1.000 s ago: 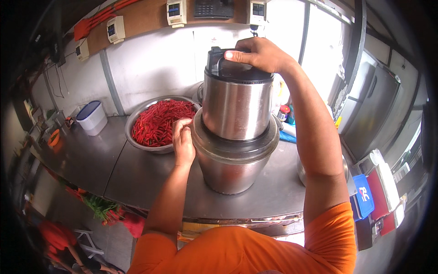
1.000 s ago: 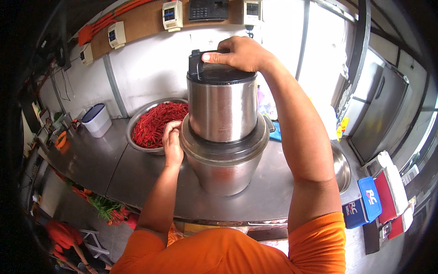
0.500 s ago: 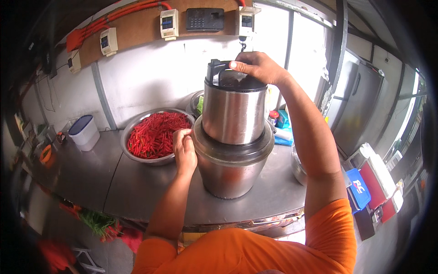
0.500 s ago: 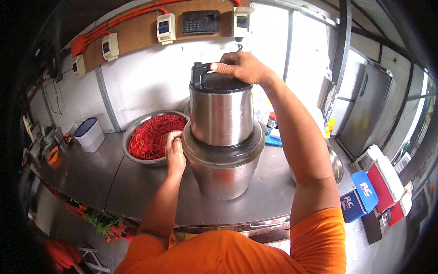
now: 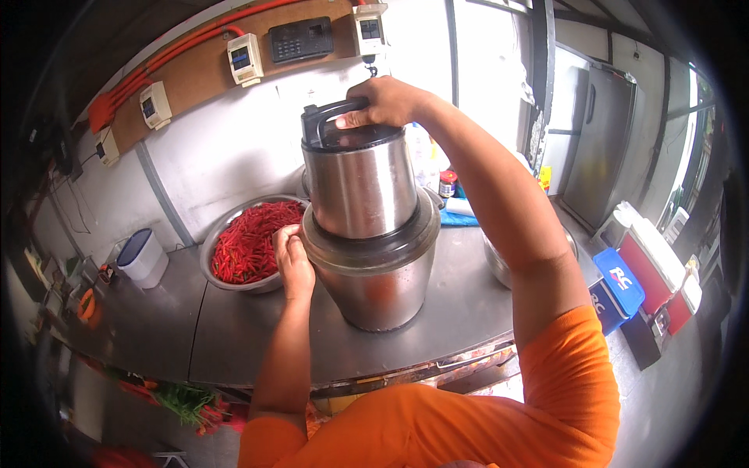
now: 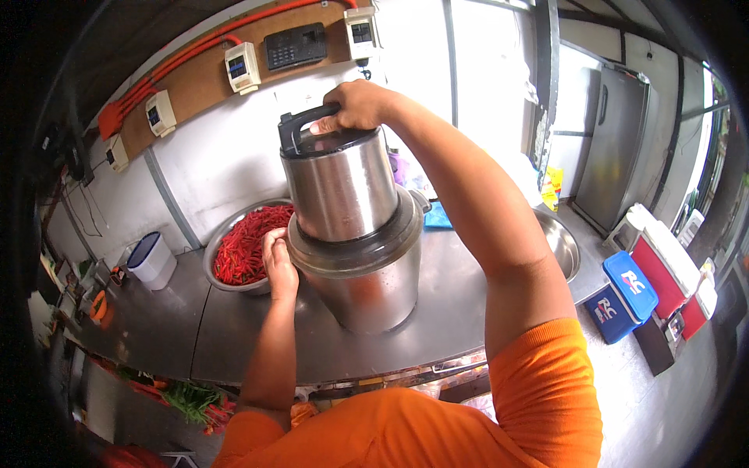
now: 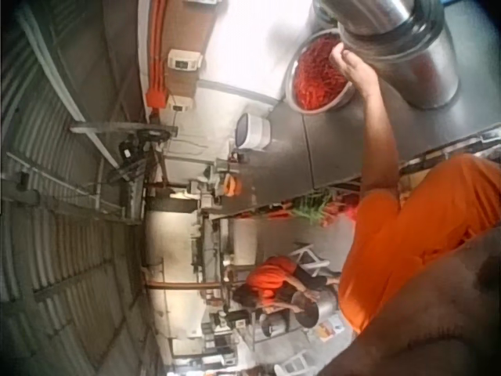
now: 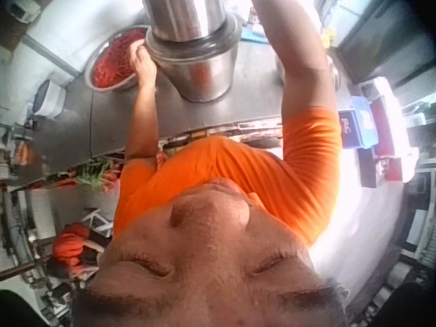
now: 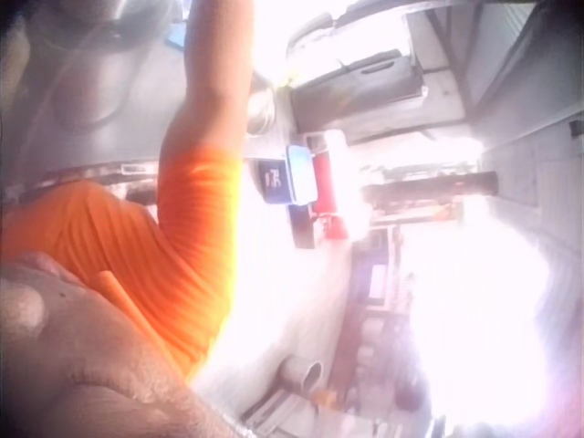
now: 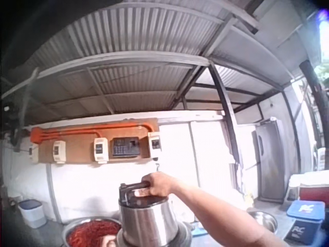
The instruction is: The person places a motor unit onto a large stainless steel container and then plugs the device's power cord into a wall-mounted socket.
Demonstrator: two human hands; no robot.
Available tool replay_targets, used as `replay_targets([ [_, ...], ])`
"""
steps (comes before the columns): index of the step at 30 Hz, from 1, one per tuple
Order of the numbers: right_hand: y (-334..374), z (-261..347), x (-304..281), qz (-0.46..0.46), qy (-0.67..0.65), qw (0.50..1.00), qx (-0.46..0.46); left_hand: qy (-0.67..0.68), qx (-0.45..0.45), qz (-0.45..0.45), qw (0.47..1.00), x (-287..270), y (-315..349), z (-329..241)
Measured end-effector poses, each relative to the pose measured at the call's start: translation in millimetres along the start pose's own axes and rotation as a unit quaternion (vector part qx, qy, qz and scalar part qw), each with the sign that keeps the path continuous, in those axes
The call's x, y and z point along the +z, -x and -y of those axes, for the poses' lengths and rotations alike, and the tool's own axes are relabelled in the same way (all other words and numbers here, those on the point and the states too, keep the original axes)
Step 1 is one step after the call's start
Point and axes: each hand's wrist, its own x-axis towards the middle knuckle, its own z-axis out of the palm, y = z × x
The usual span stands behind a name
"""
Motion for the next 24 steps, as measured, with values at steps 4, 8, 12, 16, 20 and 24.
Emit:
replay_targets([
  [4, -4, 6, -6, 0.026, 0.047, 0.999, -0.005, 0.006, -0.011, 0.001, 1.0, 1, 0, 5],
  [8, -3, 16, -14, 0.016, 0.027, 0.999, -0.029, 0.032, -0.033, 0.006, 0.999, -2, -1, 12],
  [12, 16, -10, -12, -0.155, -0.081, 0.982, -0.078, 0.07, -0.056, 0.001, 0.996, -5, 1, 19],
  [16, 76, -69, 25, -0.21, -0.332, 0.917, 0.065, 0.131, -0.085, -0.002, 0.988, 4, 3, 11],
  [20, 129, -122, 132, -0.219, -0.482, 0.813, 0.242, 0.15, -0.098, -0.034, 0.983, 11, 4, 6],
  [24, 152, -114, 198, -0.185, -0.634, 0.729, 0.179, 0.176, -0.111, -0.068, 0.976, 9, 6, 15],
])
